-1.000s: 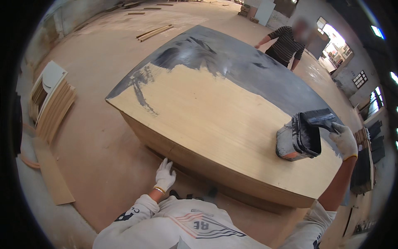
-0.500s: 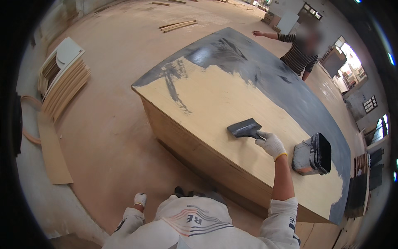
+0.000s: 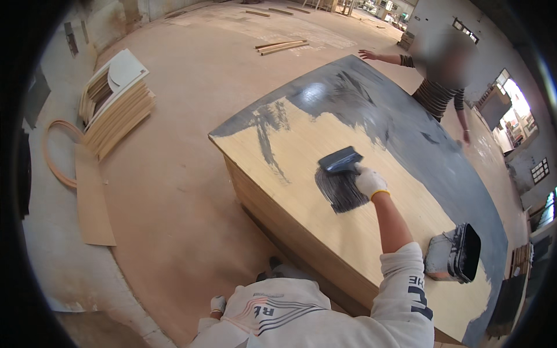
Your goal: The person applies dark gray paint to a large curved wooden tabletop using a wide brush. They repeatedly dip the brush into a paint bucket and spread the paint across the surface in broad strokes, gradually covering more of the tabletop.
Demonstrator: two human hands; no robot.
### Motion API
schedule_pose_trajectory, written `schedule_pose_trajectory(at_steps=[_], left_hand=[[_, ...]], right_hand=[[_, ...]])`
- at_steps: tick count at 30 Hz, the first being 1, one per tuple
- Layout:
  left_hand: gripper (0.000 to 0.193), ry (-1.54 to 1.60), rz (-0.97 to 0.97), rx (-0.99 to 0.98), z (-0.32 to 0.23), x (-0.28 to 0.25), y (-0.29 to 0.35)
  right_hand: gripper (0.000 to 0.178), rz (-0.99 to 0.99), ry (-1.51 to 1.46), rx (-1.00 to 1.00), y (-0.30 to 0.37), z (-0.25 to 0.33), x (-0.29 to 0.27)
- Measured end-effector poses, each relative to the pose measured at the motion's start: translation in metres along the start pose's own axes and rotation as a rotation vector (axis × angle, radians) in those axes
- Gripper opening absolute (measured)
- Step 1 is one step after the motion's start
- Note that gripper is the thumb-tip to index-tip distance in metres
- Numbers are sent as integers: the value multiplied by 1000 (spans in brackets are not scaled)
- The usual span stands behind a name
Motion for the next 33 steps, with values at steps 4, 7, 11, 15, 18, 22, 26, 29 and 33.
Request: schedule_pose_trajectory(at_steps=[4,7,11,15,18,22,26,29,33], left_hand=[[29,369,-73,-117,-23,-14,13],[29,410,-110,-122,-33,-23,17],[29,245,-113,-80,-41,-29,18],[28,242,-77,-140,-52,-23,13],[27,438,-77,-122,-65,-26,7],[26,563,-121,-70,-74,-23,10],[28,276,-81,-67,-97,-24,29],[30,192,-78,-139,-64,-18,36],[33,172,-53,-170,-53,-19,38]], right_hand=[[44,-49,58,131,-67,-71,-17],[45,-70,175,53,-116,-47,-18],[38,-117,74,-154,-118,85,-27],[26,67,81,-550,-43,176,8],[38,146,28,-378,-19,118,3],[41,13,104,-159,-104,36,-29],[43,-63,139,-210,-173,49,-38],[44,78,140,-328,-150,109,-32],[50,173,219,-356,-109,85,-27]])
Point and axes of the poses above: each hand's wrist, its own y-axis away from the middle knuckle, its own x-axis out of the palm, z = x × y, the point moved 7 cm from there along -y, towards the middle knuckle, and after that the axes turned 9 degrees about -x, right-handed, at the moved point
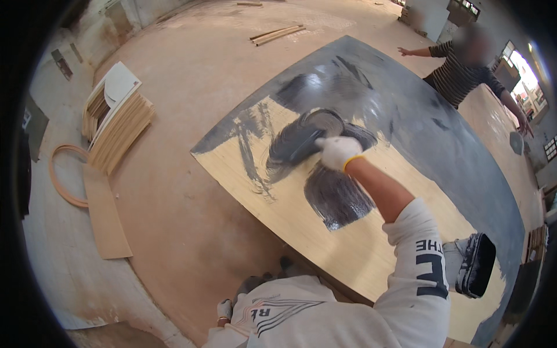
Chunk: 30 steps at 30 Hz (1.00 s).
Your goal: The person applies dark gray paint to a large curved wooden tabletop using a wide brush. They repeatedly dip the brush into a paint bucket and spread the paint across the surface in broad strokes, gradually covering more of the tabletop.
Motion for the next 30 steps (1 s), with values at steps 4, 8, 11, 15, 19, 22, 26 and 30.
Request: schedule_pose_trajectory(at_steps=[4,8,11,15,19,22,26,30], left_hand=[[33,-93,17,131,-20,0,-12],[30,-225,77,196,-31,-7,-51],[30,185,100,23,-22,-17,-84],[29,151,113,82,-40,-27,-115],[29,-28,156,122,-63,-51,-146],[27,-55,162,111,-67,-67,-164],[11,101,93,194,-75,-102,-188],[12,342,164,124,-81,-102,-186]], right_hand=[[45,-59,-33,247,-22,-68,-16],[37,-183,-78,151,-16,-27,-5],[34,-84,-70,94,54,37,20],[35,-70,-139,276,119,20,28],[34,-179,-132,343,83,7,32],[35,-186,-106,273,67,40,37],[38,81,-149,218,110,102,24],[48,-11,-138,395,95,40,23]])
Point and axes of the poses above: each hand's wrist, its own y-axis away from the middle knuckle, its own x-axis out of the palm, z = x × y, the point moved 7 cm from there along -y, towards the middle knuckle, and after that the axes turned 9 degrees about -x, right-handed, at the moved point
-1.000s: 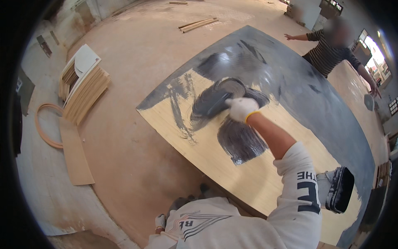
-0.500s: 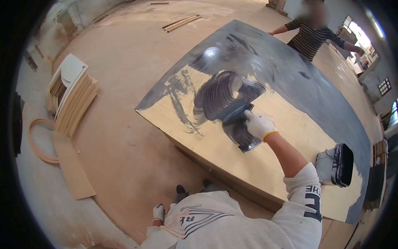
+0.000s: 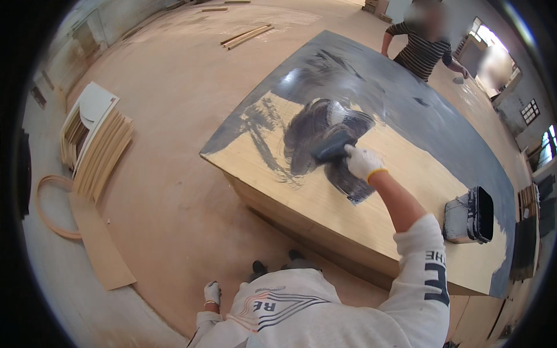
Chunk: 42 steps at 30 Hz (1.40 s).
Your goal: The person applies dark gray paint to a large curved wooden tabletop using a wide brush. They repeatedly dip the brush into a paint bucket and spread the paint across the surface in broad strokes, gradually covering more of the tabletop.
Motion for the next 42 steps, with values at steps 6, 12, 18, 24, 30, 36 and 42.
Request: schedule_pose_trajectory(at_steps=[6,12,18,24,30,36,42], left_hand=[[20,-134,-52,-24,28,3,15],[15,51,-61,-199,70,8,87],[17,-390,-117,148,83,-1,117],[21,140,-159,-343,128,1,142],[13,245,-145,-280,101,22,142],[13,196,-169,-302,106,29,153],[14,267,-229,-270,117,32,179]], right_hand=[[46,-156,13,-159,-104,63,-27],[44,42,142,-413,-56,125,-13],[49,-62,112,-277,-148,82,-51],[48,52,224,-608,-85,155,-30],[44,-18,209,-278,-172,99,-60],[53,-23,202,-601,-175,193,-48],[53,40,284,-444,-212,136,-60]])
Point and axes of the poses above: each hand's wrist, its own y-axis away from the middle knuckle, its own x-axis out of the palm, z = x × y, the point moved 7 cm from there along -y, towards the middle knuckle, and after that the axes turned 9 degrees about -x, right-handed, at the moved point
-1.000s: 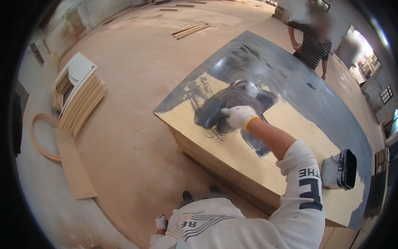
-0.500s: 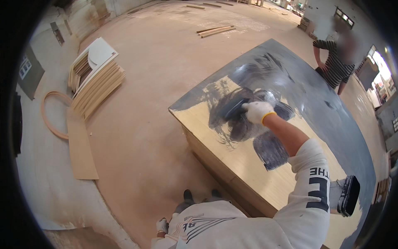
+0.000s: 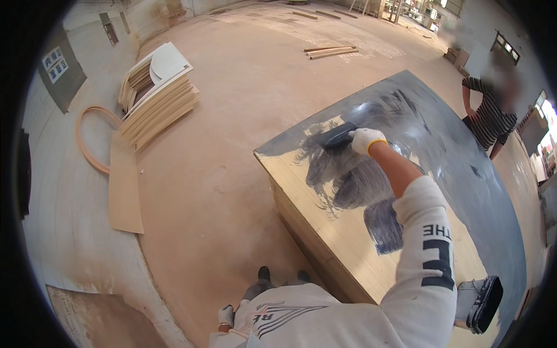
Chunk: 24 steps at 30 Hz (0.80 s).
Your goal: The person applies dark gray paint to a large curved wooden tabletop using a wide brush. They repeatedly dip the brush into a paint bucket and spread the paint across the surface in broad strokes, gradually covering more of the tabletop.
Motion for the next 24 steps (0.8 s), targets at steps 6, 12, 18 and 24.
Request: schedule_pose_trajectory(at_steps=[6,12,18,24], left_hand=[[19,-319,-99,187,-6,3,30],[18,-257,-113,118,12,-3,46],[17,-95,17,-10,6,2,15],[17,22,6,-92,13,-3,8]], right_hand=[[51,-128,-92,-55,-44,-2,-5],[57,3,27,-162,-5,44,-19],[55,-101,-32,-86,-49,31,-10],[55,45,15,-103,-5,38,-18]])
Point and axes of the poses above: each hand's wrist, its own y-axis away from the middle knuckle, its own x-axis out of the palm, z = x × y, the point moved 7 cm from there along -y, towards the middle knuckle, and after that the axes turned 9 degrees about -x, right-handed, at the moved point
